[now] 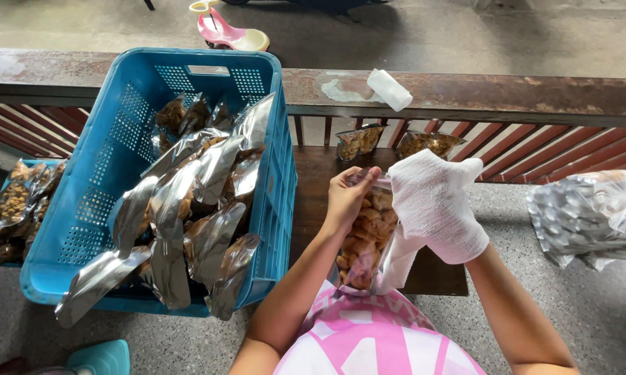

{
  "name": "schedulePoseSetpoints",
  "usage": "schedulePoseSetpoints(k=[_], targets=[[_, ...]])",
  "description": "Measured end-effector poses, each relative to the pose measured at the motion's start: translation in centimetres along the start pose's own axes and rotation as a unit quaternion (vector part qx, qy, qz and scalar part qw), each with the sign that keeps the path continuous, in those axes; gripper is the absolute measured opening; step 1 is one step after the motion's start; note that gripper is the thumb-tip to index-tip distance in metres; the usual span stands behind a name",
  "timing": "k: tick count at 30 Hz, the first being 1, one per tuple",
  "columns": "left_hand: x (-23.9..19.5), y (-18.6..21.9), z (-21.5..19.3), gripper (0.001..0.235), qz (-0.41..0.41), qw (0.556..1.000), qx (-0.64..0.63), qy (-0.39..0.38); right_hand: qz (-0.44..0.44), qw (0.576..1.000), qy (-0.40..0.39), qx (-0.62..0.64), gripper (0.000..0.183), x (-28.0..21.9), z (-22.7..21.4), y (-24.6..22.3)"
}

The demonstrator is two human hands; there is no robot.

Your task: The person repeatedly picks up silver foil food packages from a blue crate, wipes them with a white cloth, and places them on a wooden table. The person handles the packages one by one, ensuring each is wiped before being set down in a row.

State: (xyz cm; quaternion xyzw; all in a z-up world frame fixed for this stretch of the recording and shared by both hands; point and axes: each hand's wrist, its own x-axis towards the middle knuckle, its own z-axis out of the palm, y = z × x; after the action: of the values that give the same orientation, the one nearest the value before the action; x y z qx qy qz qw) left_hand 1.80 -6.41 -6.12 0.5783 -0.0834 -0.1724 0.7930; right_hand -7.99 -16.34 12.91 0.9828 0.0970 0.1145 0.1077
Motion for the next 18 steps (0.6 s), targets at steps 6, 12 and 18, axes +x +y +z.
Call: schedulePoseSetpoints(k=[6, 12, 18], targets=[[-0.1, -0.1, -0.7, 0.022, 0.010, 0.997, 0.079, -0.006, 0.007, 0.999, -0.034, -0.007, 0.011, 0.6, 3.3, 0.4], [0.0, 0.8, -1.8, 0.037, -0.002, 0.993, 0.108, -0.053, 0.117, 0.967, -0.084, 0.209, 0.016, 2.5, 7.0, 1.3], [-0.8, 2.2, -2.6, 0.042, -0.037, 0.989, -0.046, -0.132, 0.137, 0.902, -0.013, 0.408, 0.017, 4.3, 5.5, -0.5]])
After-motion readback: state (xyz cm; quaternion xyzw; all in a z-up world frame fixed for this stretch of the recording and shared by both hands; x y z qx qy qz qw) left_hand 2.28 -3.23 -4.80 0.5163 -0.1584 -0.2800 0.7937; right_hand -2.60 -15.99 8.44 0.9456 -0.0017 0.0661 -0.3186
